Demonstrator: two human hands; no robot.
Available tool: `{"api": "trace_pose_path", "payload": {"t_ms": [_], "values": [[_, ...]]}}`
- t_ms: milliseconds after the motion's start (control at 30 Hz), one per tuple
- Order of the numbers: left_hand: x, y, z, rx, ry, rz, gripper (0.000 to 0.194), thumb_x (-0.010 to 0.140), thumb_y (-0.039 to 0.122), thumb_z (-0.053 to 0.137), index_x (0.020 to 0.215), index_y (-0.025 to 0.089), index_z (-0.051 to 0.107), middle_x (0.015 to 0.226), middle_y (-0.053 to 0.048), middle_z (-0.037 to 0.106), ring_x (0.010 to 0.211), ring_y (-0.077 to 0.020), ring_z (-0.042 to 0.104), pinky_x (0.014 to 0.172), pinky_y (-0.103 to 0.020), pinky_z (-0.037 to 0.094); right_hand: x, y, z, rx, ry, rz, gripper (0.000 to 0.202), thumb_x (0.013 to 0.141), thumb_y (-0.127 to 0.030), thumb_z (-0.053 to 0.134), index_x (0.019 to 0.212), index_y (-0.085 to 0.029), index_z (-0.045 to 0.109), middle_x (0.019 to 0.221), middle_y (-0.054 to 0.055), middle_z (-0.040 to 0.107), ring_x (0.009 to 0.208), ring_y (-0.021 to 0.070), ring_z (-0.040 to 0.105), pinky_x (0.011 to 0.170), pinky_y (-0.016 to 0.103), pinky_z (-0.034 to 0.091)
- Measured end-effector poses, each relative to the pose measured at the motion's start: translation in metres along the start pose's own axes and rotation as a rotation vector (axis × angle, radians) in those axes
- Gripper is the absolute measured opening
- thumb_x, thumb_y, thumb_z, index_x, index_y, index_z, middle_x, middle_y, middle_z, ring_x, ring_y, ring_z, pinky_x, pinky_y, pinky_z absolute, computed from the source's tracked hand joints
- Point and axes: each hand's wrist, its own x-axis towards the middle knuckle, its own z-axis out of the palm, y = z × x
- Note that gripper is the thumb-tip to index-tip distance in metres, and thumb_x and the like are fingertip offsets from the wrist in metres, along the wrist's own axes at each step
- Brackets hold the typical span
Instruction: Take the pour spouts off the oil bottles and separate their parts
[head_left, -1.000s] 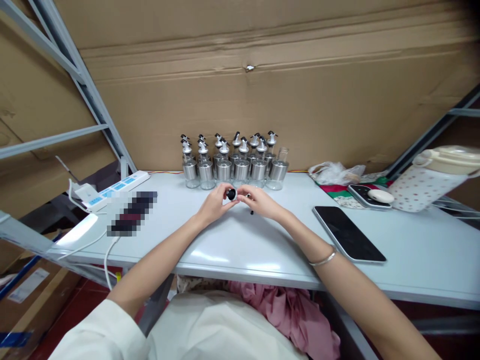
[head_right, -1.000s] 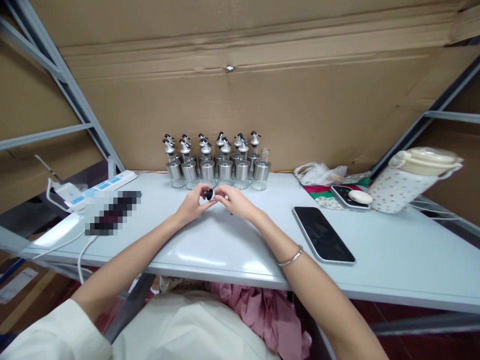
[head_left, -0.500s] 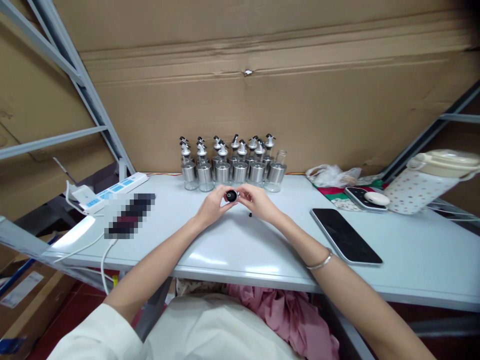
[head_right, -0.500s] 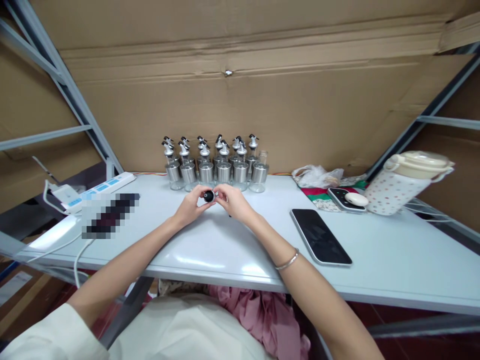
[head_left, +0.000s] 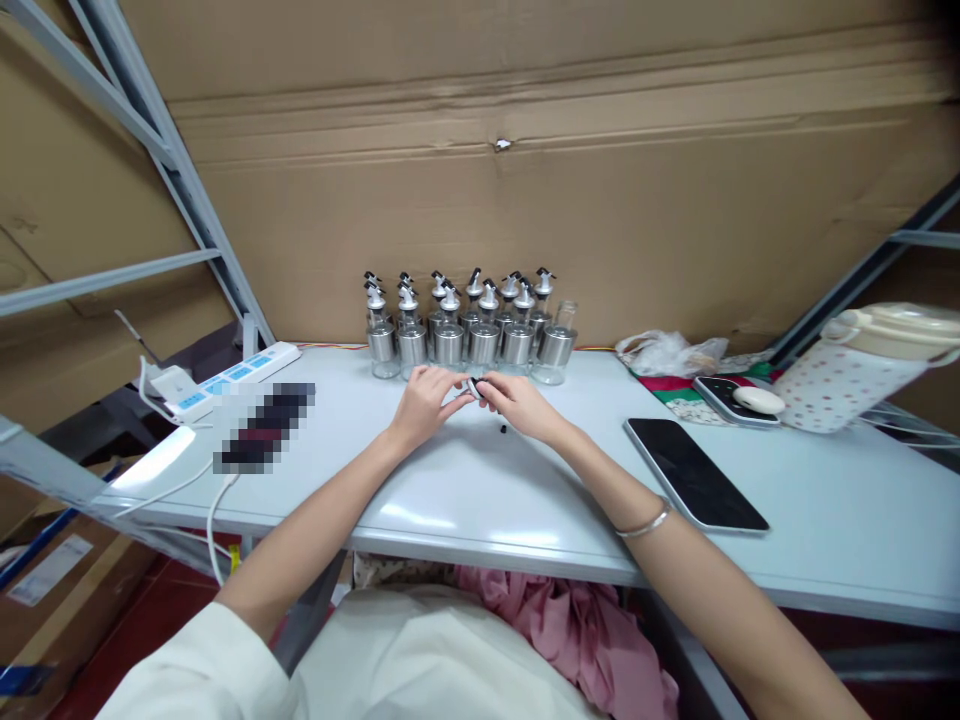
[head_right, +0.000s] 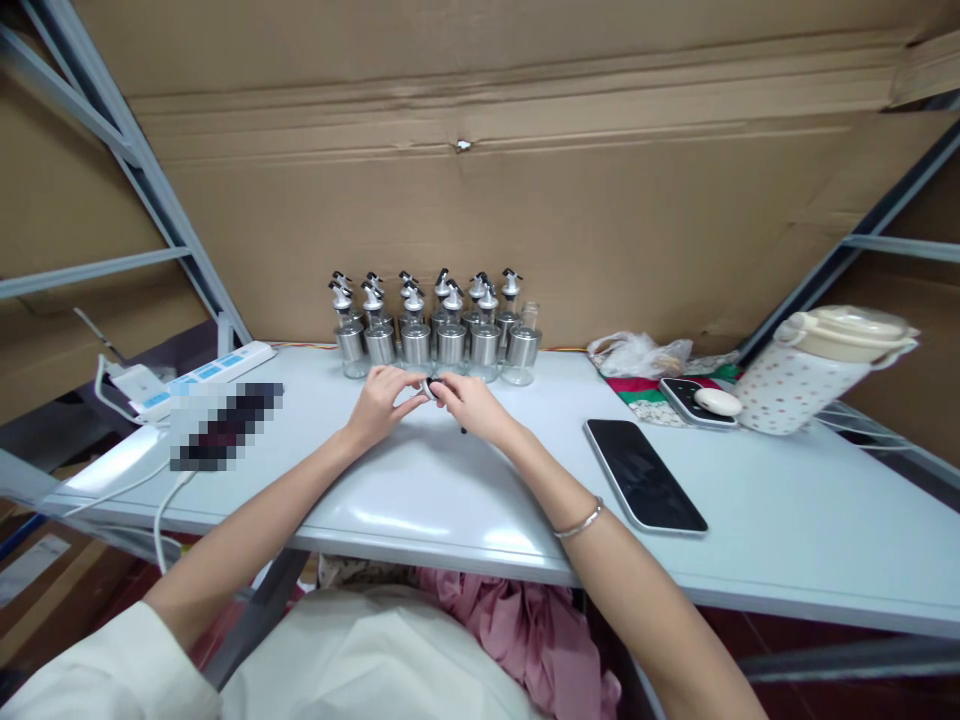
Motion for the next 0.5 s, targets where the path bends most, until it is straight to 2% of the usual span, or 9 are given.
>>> {"api": "trace_pose_path", "payload": {"t_ms": [100, 200, 300, 400, 500], "values": [[0.0023, -0.0020, -0.0066, 0.037, -0.014, -0.033, 0.028, 0.095, 0.034, 0.038, 0.089, 0.018, 0.060, 0.085, -0.004, 0.067, 0.084, -0.0165, 0.057, 0.086, -0.034, 0.032, 0.0004, 0.0018, 0.0003, -0.043, -0.011, 0.009, 0.033, 0.086, -0.039, 0.040, 0.062, -0.018, 0.048, 0.057, 0.000, 0.055, 0.054, 0.0109, 0.047, 0.057, 0.023, 0.034], [0.0031, -0.0045, -0.0103, -0.002, -0.037, -0.040, 0.031, 0.094, 0.040, 0.039, 0.092, 0.016, 0.059, 0.086, -0.005, 0.066, 0.084, -0.0165, 0.057, 0.081, -0.032, 0.034, 0.0008, 0.0023, 0.0027, -0.055, 0.001, -0.012, 0.033, 0.087, -0.040, 0.038, 0.063, -0.019, 0.047, 0.057, -0.001, 0.052, 0.054, 0.0108, 0.045, 0.057, 0.024, 0.032], [0.0026, -0.0060, -0.0083, -0.032, -0.117, 0.002, 0.034, 0.090, 0.047, 0.044, 0.092, 0.016, 0.058, 0.086, -0.005, 0.064, 0.084, -0.0171, 0.056, 0.080, -0.031, 0.034, 0.0014, 0.0018, 0.0033, -0.043, 0.068, -0.019, 0.031, 0.089, -0.039, 0.032, 0.067, -0.020, 0.043, 0.060, -0.001, 0.050, 0.057, 0.0117, 0.045, 0.060, 0.025, 0.033], [0.0013, -0.0063, -0.0035, -0.030, -0.188, 0.009, 0.036, 0.093, 0.045, 0.038, 0.083, 0.017, 0.057, 0.081, -0.004, 0.062, 0.078, -0.0159, 0.054, 0.080, -0.031, 0.034, 0.0010, 0.0007, 0.0026, -0.027, 0.094, 0.001, 0.032, 0.090, -0.040, 0.028, 0.065, -0.021, 0.038, 0.058, -0.003, 0.045, 0.057, 0.0121, 0.042, 0.060, 0.025, 0.033], [-0.0002, -0.0050, -0.0009, -0.072, -0.170, -0.059, 0.039, 0.095, 0.044, 0.029, 0.082, 0.017, 0.053, 0.078, -0.003, 0.059, 0.073, -0.0154, 0.052, 0.078, -0.030, 0.036, -0.0001, -0.0005, 0.0042, 0.036, 0.068, 0.007, 0.032, 0.088, -0.044, 0.032, 0.066, -0.021, 0.037, 0.058, -0.004, 0.040, 0.056, 0.0115, 0.039, 0.057, 0.025, 0.032]]}}
